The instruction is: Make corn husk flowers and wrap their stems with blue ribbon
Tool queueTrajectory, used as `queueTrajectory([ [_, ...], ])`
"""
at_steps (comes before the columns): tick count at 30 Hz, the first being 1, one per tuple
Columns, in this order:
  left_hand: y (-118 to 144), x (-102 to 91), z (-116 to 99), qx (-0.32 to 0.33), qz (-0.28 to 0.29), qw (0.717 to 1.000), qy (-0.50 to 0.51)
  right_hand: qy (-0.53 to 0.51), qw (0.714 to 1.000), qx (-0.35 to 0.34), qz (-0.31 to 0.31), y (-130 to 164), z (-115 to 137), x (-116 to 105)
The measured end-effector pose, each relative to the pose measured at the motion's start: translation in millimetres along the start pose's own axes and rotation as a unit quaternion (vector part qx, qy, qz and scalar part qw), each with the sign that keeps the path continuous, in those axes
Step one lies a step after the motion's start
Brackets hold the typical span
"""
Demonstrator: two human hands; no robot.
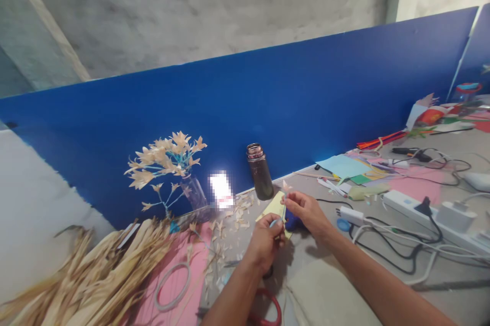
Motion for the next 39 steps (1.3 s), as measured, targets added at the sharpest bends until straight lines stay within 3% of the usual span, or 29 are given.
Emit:
queueTrajectory([
  [5,1,-3.1,-5,-0.013,0.096,0.991,0.097,-0.072,0.993,0.006,0.091,1,2,-2],
  [10,6,-4.0,-19,0.029,0.122,0.990,0.071,0.069,0.995,-0.041,0.060,0,-2,-3],
  [13,10,-3.4,-37,0.093,0.089,0.992,0.002,0.119,0.991,-0.053,0.037,-2,-10,-4],
  [17,21,-8.2,-54,0.124,-0.008,0.991,-0.050,0.129,0.989,-0.045,0.052,-3,-15,-5],
  [22,37,-22.1,-35,0.076,-0.120,0.986,-0.089,0.032,0.992,0.011,0.120,8,-10,10],
  [24,43,-24.6,-21,0.062,-0.136,0.983,-0.103,-0.003,0.991,0.036,0.131,15,-8,19],
  [28,53,-24.3,-4,0.026,-0.143,0.984,-0.098,0.037,0.990,0.058,0.124,21,-8,30],
  [34,62,-26.2,-15,-0.023,-0.115,0.992,-0.050,0.068,0.988,0.074,0.118,22,-5,27],
  [39,59,-29.9,-10,0.007,-0.168,0.986,-0.022,0.063,0.988,0.097,0.101,25,-11,29],
])
Point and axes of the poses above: each hand's wrist, its own y-axis away from the middle knuckle, its own x-axis out of the palm, z = x × y, the point moved 2 cm from there along -y, towards the middle knuckle, and after that the axes turned 2 degrees about -x, right-handed, at the moved point
